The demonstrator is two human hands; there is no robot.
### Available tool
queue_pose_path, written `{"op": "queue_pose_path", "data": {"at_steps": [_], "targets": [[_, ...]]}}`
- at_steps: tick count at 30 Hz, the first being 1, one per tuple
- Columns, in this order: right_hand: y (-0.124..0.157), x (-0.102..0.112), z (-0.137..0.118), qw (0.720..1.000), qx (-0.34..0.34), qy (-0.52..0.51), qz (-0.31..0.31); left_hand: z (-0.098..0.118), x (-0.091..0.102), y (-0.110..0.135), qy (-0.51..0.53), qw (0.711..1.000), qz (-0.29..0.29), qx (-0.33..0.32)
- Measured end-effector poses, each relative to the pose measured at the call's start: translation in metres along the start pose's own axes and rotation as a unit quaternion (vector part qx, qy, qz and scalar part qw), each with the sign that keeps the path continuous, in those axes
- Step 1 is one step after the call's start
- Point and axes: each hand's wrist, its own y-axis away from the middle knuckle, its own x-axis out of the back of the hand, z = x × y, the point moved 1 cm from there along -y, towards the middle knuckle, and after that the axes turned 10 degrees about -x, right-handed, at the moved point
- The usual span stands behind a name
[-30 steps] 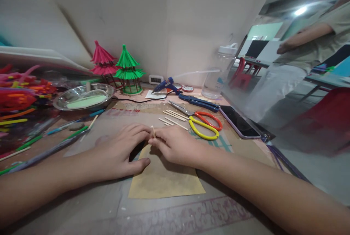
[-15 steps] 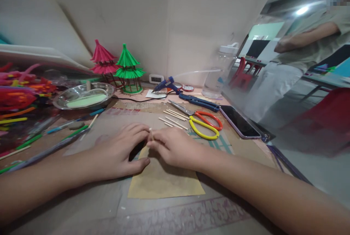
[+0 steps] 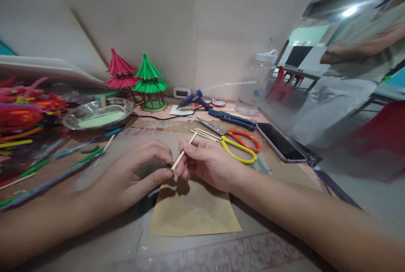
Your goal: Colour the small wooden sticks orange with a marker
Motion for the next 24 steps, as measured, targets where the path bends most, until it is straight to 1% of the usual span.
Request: {"op": "queue_pose_path", "data": {"at_steps": [1,4,10,16,20,24], "targets": [[0.0005,-0.0018,0.0006,1.000,0.002,-0.006,-0.005,0.0026,0.0006,-0.0003,0.003,1.000,0.010,0.000],[0.0019,-0.0046,0.0024,1.000,0.008,-0.013,-0.010,0.0069,0.0008,-0.0001,0.005,1.000,0.016,-0.001],[0.0015,-0.0039,0.0062,0.999,0.032,-0.004,0.000,0.0065,0.0003,0.0010,-0.008,1.000,0.015,-0.021],[0.0007,-0.0033,0.0088,0.999,0.037,0.011,0.014,0.0079,0.0013,-0.0004,-0.003,0.999,0.012,-0.040],[0.0019,-0.0033,0.0084,0.996,0.068,0.034,0.048,0.0074,0.0009,-0.0001,-0.009,0.999,0.004,-0.040],[0.0056,-0.0059,0.0064,0.983,0.117,0.088,0.110,0.0039,0.0007,0.0011,-0.026,1.000,0.006,-0.015]]}}
